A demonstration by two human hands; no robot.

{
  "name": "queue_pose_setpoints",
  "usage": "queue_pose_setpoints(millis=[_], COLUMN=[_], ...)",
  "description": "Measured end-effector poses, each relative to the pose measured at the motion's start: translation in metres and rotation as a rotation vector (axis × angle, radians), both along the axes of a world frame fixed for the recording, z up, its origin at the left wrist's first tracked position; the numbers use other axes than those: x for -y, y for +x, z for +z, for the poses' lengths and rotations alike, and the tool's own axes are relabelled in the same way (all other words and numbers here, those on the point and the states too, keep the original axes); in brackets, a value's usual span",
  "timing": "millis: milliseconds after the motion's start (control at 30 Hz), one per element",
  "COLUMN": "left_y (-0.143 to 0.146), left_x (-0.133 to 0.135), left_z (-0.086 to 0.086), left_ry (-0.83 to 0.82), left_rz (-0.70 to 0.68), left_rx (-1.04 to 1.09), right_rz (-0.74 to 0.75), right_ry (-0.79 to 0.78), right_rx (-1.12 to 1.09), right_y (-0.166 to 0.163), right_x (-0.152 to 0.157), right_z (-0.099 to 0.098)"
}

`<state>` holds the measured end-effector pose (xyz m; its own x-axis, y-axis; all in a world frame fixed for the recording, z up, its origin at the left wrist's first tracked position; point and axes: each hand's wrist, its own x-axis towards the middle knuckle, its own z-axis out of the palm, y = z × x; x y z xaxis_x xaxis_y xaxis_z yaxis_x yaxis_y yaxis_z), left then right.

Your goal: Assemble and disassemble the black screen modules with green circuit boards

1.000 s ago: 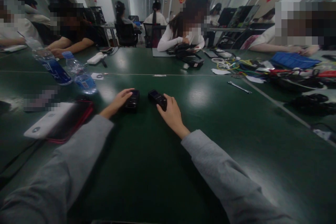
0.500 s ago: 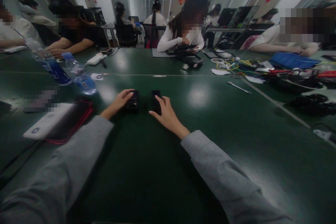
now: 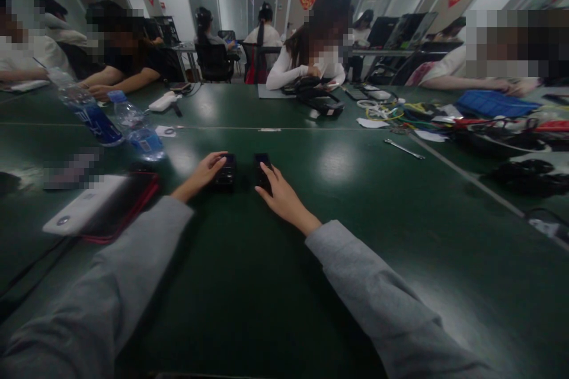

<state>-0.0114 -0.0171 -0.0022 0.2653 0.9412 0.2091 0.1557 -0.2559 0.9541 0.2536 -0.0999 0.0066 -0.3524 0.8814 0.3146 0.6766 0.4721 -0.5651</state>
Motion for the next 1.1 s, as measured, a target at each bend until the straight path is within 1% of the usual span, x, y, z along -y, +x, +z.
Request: queue_pose_setpoints(millis=[200, 367, 533, 633, 733, 833, 967, 1100], left_y=[-0.004, -0.012, -0.014, -0.012, -0.010, -0.007, -0.002, 0.001], left_x=[-0.002, 0.003, 0.016, 0.022, 0.025, 0.026, 0.031, 0.035], left_z=[-0.003, -0.002, 0.002, 0.002, 0.002, 0.003, 0.009, 0.020], left_ry=[0.052, 0.037, 0.057, 0.114, 0.184, 0.218, 0.226, 0.180], left_rz=[0.007, -0.095, -0.136, -0.115, -0.081, -0.062, -0.040, -0.035], left_rx=[-0.071, -0.131, -0.150, -0.199, -0.297, -0.358, -0.307, -0.198], right_rz=[0.005, 0.001, -0.007, -0.008, -0.027, -0.035, -0.036, -0.019], right_ry=[0.018, 0.054, 0.094, 0.091, 0.083, 0.080, 0.099, 0.104], right_rx=[0.012, 0.026, 0.042, 0.042, 0.050, 0.065, 0.077, 0.072], right_y=[0.000, -0.001, -0.001, -0.002, -0.003, -0.003, -0.003, -0.002], right_x=[0.001, -0.001, -0.002, -0.001, 0.000, 0.000, 0.000, 0.000], right_z=[0.000, -0.004, -0.006, -0.005, -0.003, -0.003, -0.004, -0.004])
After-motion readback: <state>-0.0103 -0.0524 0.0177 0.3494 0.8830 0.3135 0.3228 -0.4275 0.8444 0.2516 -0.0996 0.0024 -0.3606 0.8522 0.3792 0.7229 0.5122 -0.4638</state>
